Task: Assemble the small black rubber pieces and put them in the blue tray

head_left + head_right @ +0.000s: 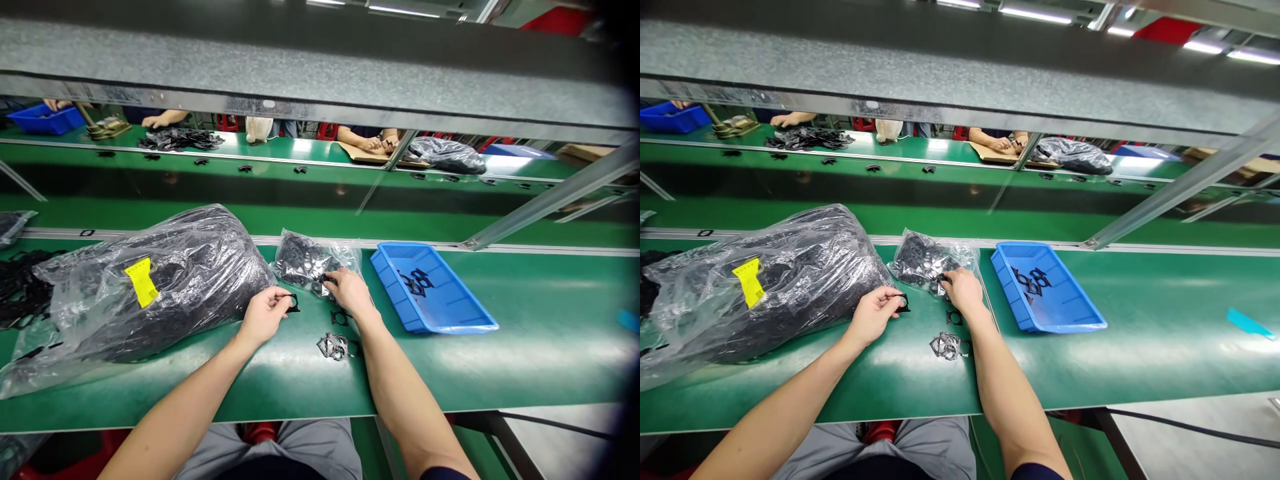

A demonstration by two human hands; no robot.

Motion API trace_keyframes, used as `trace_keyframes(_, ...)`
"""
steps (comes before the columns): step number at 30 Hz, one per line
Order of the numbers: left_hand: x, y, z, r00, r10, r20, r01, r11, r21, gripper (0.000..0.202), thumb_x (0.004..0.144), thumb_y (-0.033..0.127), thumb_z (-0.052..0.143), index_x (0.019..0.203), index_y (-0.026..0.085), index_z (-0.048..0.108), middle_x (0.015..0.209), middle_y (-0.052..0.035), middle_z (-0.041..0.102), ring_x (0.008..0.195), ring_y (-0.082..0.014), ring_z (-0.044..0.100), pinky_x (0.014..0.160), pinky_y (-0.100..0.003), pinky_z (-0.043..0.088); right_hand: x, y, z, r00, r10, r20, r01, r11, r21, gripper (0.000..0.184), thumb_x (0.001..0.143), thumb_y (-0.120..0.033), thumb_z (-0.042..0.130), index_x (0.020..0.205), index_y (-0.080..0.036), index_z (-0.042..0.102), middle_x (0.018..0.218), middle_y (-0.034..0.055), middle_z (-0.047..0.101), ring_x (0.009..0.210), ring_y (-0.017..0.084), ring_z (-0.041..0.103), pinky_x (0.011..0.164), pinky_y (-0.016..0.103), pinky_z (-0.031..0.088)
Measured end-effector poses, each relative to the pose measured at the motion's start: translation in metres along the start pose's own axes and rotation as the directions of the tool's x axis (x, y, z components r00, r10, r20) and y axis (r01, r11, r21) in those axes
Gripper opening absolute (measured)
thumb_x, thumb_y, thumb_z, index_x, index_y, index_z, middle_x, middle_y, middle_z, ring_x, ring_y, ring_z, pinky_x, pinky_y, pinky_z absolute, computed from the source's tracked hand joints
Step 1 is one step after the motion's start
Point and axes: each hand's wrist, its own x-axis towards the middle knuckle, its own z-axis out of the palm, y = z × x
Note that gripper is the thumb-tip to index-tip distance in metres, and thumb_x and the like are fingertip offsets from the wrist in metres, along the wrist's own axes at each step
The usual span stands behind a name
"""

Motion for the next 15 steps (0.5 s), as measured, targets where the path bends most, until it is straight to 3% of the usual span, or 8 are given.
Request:
trace_keyframes(7, 0.001, -0.001, 0.0, 0.999, -0.044, -0.024, 0.043, 0.998, -0.041, 0.018, 0.075, 0.031, 0.064, 0.082, 0.014, 0.065, 0.073, -0.0035, 0.064, 0.068, -0.0146, 0.061, 0.055, -0.025, 0.056, 0.0, 0.001, -0.005, 0.996, 0.038, -0.082, -0.027, 0.991, 0.13, 0.019, 0.084, -0.026, 0.058, 0.096, -0.022, 0.072, 0.099, 0.0058, 0.069, 0.093, 0.021, 0.062, 0.079, 0.029, 0.045)
trace_keyframes(11, 0.001, 0.003, 0.0, 0.996, -0.089, -0.013, 0.088, 0.992, -0.09, 0.018, 0.073, 0.03, 0.065, 0.08, 0.014, 0.064, 0.069, -0.0023, 0.061, 0.066, -0.0133, 0.059, 0.053, -0.024, 0.055, -0.003, 0.001, -0.008, 0.987, 0.031, -0.159, -0.01, 0.992, 0.126, 0.019, 0.084, -0.027, 0.058, 0.097, -0.022, 0.072, 0.103, 0.0055, 0.069, 0.096, 0.023, 0.061, 0.079, 0.031, 0.045)
trace_keyframes(15, 0.0, 0.008, -0.001, 0.986, -0.169, 0.0, 0.167, 0.971, -0.174, 0.019, 0.071, 0.031, 0.068, 0.077, 0.013, 0.063, 0.067, -0.0012, 0.06, 0.06, -0.0113, 0.057, 0.049, -0.022, 0.052, -0.004, 0.003, -0.007, 0.987, 0.03, -0.157, -0.014, 0.995, 0.101, 0.021, 0.085, -0.028, 0.056, 0.098, -0.023, 0.072, 0.103, 0.0058, 0.07, 0.094, 0.024, 0.062, 0.076, 0.032, 0.046)
